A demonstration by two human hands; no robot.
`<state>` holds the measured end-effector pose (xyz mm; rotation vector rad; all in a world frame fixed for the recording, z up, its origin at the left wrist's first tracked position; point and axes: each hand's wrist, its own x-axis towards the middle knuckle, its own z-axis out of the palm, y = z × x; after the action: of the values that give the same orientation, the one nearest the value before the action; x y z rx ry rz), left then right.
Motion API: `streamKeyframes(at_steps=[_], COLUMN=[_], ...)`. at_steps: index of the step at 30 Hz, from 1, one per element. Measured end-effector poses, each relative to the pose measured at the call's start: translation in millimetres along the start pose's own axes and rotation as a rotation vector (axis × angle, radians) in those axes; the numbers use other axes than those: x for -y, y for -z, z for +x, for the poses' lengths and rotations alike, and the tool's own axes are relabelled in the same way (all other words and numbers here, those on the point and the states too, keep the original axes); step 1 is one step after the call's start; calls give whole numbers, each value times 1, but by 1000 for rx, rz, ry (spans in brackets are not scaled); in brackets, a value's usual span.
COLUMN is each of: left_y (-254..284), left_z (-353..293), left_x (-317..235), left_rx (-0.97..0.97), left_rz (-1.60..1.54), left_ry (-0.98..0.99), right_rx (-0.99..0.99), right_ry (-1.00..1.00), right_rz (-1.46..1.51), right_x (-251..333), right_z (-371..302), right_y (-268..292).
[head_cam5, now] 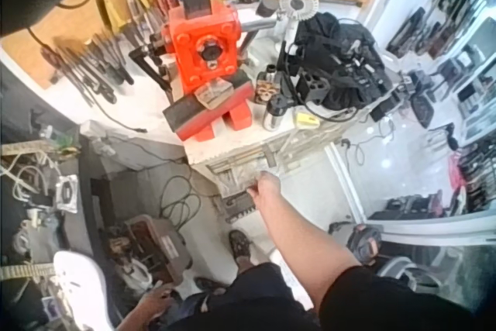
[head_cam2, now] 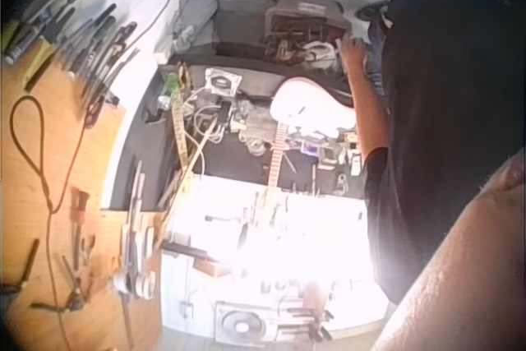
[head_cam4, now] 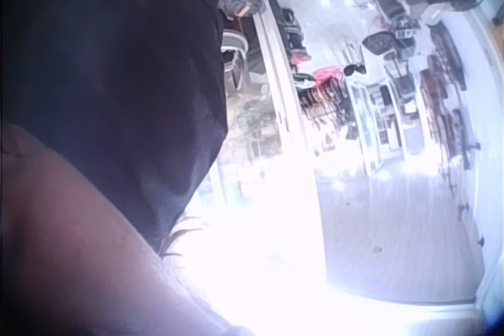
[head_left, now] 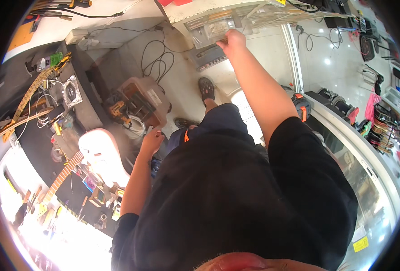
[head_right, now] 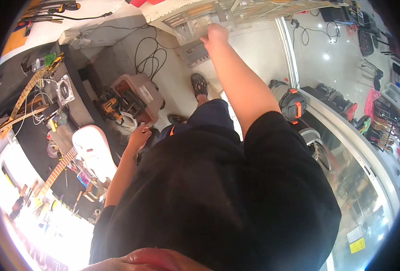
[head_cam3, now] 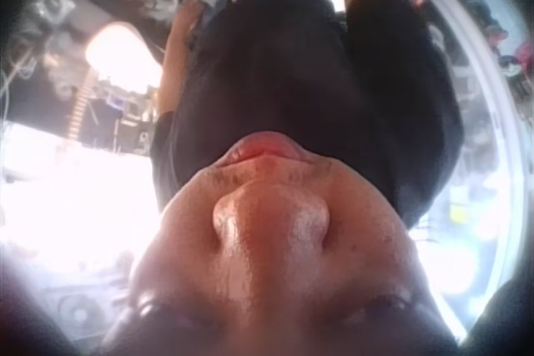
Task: The person assembles a guitar bridge plate by inserting springs and screws into the individual bridge saddles and then walks to a parts organizer to retrieve small hardware components.
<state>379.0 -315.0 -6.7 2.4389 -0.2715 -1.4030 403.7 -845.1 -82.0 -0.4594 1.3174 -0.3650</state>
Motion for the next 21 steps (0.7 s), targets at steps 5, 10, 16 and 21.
streamKeyframes(at_steps=[5, 10, 16, 21], left_y=[0, -5, -6, -4], left_z=[2, -1, -5, -11], left_x=[-9, 0, 23, 15], left_rx=[8, 9, -32, -24], left_rz=[-8, 7, -6, 3], left_ry=[-21, -39, 20, 61], right_rx=[-18, -23, 13, -136], right_ry=[46, 128, 131, 133], right_rz=[-58, -175, -103, -141], right_x=[-7, -10, -13, -34], right_z=[-5, 2, 0, -14], right_y=[5, 14, 22, 53])
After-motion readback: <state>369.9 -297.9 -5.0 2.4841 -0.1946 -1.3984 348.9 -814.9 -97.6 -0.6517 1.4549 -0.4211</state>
